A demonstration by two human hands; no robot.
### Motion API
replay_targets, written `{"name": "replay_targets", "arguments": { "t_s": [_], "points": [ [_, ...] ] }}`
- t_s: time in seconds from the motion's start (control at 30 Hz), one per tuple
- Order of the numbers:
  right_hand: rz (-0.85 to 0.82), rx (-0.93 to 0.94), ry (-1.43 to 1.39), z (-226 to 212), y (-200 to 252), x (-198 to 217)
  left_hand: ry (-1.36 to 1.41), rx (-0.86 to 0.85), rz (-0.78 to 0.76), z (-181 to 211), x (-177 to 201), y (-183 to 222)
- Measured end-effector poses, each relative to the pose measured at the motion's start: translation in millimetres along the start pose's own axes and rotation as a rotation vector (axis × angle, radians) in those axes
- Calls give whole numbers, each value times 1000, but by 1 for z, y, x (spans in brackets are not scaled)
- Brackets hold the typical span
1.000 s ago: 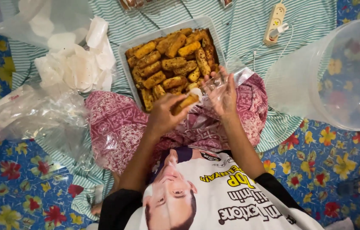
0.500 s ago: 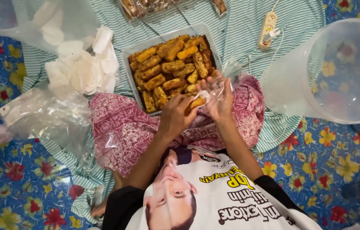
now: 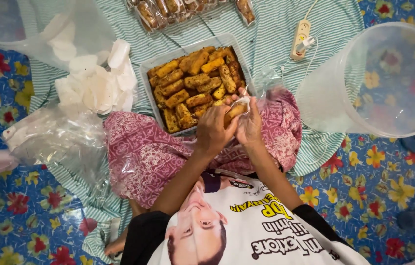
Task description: Packing individual pieces of fried food into small plastic bags while sitting on the floor.
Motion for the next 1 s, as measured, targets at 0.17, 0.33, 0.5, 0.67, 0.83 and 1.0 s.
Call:
{"name": "replay_targets", "arguments": {
  "t_s": [0.17, 0.33, 0.5, 0.67, 0.83, 1.0],
  "points": [
    [45, 30, 29, -4, -1, 10, 64, 49, -144, 33, 23, -21],
    [81, -12, -34, -15, -9, 21, 263, 119, -244, 21, 36, -8],
    [77, -34, -68, -20, -6, 0, 321, 39, -282, 6, 54, 1],
    [-5, -82, -52, -15, -5, -10, 103, -115, -68, 0, 46, 14],
    [-52, -91, -11, -10, -4, -10, 68, -184, 27, 1, 40, 12],
    [-66, -94, 33, -5, 3, -17, -183, -443, 153, -6, 24, 7]
  ]
}}
Point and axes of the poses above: each hand's wrist, its own y-axis away from the middle knuckle, its own x-axis out of the back of the hand, z = x × y, the point moved 2 cm from there along -y, towards the middle knuckle, and after that the axes turned 2 degrees about x, right-handed, at the moved point
